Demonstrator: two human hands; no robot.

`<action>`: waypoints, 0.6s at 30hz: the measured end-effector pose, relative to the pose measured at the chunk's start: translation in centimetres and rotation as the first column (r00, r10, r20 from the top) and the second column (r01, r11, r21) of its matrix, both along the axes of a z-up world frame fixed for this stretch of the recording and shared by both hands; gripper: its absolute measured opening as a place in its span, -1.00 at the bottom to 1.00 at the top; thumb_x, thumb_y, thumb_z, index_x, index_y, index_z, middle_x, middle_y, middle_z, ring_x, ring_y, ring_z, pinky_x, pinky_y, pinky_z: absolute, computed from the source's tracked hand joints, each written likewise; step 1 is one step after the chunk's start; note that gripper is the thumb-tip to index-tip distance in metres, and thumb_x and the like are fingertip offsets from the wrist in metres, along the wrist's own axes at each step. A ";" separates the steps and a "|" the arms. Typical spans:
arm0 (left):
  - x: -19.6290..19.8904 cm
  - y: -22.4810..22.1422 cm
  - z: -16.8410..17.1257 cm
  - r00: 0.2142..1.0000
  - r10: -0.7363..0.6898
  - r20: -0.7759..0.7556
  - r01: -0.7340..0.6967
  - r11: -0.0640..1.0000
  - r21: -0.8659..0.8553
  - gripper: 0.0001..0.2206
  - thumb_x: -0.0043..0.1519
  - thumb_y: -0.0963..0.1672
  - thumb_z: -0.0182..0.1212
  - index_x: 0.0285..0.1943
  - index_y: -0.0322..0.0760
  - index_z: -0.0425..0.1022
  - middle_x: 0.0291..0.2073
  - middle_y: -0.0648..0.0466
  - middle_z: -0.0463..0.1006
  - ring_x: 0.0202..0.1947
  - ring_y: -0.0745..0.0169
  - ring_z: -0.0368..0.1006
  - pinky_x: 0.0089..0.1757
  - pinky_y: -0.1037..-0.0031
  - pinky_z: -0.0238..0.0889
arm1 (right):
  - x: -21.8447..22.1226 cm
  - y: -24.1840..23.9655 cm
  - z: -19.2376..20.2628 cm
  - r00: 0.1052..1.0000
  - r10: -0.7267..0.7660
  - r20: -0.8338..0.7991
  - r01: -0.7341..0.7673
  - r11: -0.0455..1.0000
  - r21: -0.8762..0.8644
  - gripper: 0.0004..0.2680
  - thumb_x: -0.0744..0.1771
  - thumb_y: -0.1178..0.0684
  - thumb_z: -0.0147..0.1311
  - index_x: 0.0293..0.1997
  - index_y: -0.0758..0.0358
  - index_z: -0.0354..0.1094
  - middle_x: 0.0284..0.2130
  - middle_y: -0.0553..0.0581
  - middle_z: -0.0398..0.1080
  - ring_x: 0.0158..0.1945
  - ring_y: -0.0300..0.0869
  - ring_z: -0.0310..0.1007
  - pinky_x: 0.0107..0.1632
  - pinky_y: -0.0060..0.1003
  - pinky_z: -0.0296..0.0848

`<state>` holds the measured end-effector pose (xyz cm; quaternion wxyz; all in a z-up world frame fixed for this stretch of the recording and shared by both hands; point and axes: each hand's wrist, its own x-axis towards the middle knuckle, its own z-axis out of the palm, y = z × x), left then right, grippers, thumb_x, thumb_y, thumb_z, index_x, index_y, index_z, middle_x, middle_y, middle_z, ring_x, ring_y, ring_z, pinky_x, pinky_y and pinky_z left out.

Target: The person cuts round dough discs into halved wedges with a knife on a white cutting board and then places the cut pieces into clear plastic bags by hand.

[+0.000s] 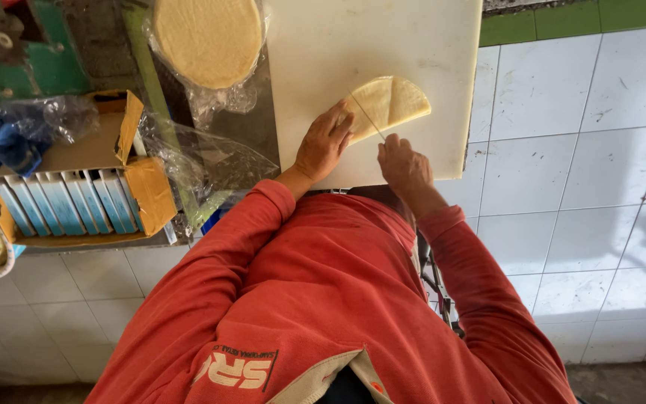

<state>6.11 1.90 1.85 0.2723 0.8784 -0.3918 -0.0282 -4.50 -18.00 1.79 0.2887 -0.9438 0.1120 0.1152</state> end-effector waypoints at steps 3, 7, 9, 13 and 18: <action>-0.3 -0.1 0.2 1.000 0.022 0.012 -0.021 1.000 -0.011 -0.63 0.31 -0.15 0.31 0.29 -0.32 0.43 0.35 -0.13 0.31 0.24 -0.06 0.38 0.20 0.24 0.33 | 0.5 -1.4 -0.8 0.998 0.064 -0.008 -0.065 0.998 -0.028 -0.80 0.44 -0.11 -0.02 -0.16 0.21 0.19 -0.38 0.33 0.38 -0.44 0.26 0.48 -0.38 0.14 0.48; -0.6 -0.3 0.5 0.999 0.054 0.001 -0.054 0.998 0.007 -0.64 0.32 -0.16 0.32 0.29 -0.32 0.43 0.35 -0.11 0.31 0.26 -0.04 0.36 0.23 0.23 0.30 | 0.9 -2.4 -1.5 0.992 0.124 0.018 -0.123 0.992 -0.031 -0.80 0.43 -0.10 -0.01 -0.16 0.22 0.19 -0.40 0.32 0.38 -0.46 0.25 0.48 -0.39 0.14 0.48; -0.7 -0.4 0.6 0.997 0.074 0.007 -0.074 0.997 0.000 -0.63 0.31 -0.16 0.32 0.29 -0.32 0.44 0.35 -0.11 0.31 0.28 -0.05 0.35 0.23 0.24 0.30 | 0.9 -2.6 -1.7 0.989 0.145 0.016 -0.145 0.989 -0.024 -0.79 0.43 -0.09 -0.02 -0.16 0.24 0.18 -0.41 0.32 0.37 -0.46 0.24 0.48 -0.39 0.13 0.49; -0.7 -0.6 0.5 0.996 0.085 -0.013 -0.085 0.996 -0.013 -0.64 0.31 -0.17 0.32 0.28 -0.32 0.46 0.36 -0.10 0.32 0.29 -0.02 0.35 0.24 0.25 0.30 | 1.0 -2.2 -1.8 0.990 0.143 -0.012 -0.143 0.990 -0.011 -0.80 0.43 -0.10 -0.02 -0.15 0.23 0.18 -0.43 0.33 0.38 -0.47 0.25 0.49 -0.40 0.13 0.49; -1.2 -0.4 -0.2 0.993 0.116 -0.037 -0.117 0.992 -0.040 -0.62 0.31 -0.17 0.33 0.32 -0.26 0.42 0.37 -0.09 0.32 0.31 -0.04 0.33 0.24 0.26 0.30 | 1.2 -1.4 -1.3 0.988 0.150 -0.048 -0.150 0.989 -0.009 -0.79 0.44 -0.09 -0.03 -0.15 0.25 0.17 -0.43 0.35 0.39 -0.47 0.25 0.50 -0.42 0.10 0.52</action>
